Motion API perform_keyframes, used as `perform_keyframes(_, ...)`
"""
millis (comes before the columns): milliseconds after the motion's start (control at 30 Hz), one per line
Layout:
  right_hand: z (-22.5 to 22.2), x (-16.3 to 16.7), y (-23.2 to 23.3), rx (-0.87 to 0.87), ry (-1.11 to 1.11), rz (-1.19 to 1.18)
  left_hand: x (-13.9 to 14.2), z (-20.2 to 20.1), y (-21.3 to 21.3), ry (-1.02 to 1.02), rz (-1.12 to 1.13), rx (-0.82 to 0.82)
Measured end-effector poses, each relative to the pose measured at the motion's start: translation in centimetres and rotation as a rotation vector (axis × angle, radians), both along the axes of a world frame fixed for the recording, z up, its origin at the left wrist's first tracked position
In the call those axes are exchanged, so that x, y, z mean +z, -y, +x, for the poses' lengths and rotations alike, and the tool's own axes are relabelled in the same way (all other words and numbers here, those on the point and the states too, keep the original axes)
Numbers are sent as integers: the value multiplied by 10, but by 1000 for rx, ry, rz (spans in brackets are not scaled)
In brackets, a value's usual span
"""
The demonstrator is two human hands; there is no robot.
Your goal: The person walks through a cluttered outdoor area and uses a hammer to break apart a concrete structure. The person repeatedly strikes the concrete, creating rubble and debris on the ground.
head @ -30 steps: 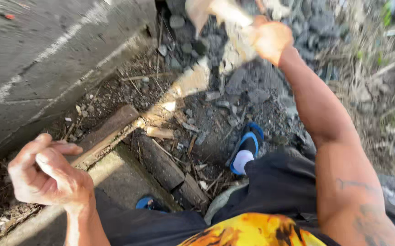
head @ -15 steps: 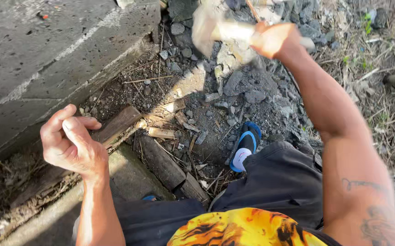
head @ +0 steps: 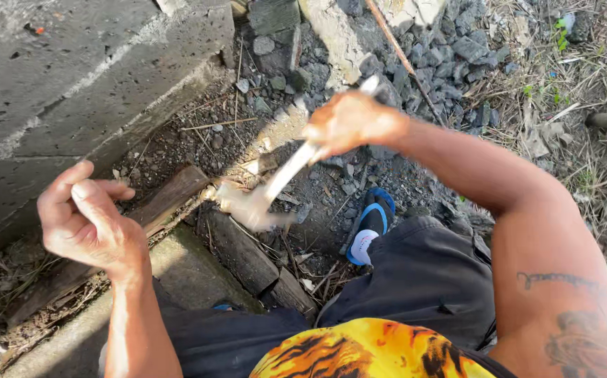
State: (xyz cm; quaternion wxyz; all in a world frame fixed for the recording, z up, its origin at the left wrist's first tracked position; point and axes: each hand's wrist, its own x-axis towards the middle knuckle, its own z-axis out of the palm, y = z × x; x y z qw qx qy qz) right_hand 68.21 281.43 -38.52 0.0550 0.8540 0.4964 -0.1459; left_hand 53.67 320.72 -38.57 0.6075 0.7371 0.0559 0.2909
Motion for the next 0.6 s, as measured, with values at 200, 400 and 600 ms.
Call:
perform_keyframes(200, 33, -46, 137, -953, 191, -196, 15, -16, -12, 59, 76, -4)
perform_keyframes(400, -36, -63, 85, -429, 258, 58, -1, -4, -1, 1, -11, -44)
perform_keyframes(600, 47, 0, 82, -456, 68, -246, -3, -8, 4, -2, 55, -82)
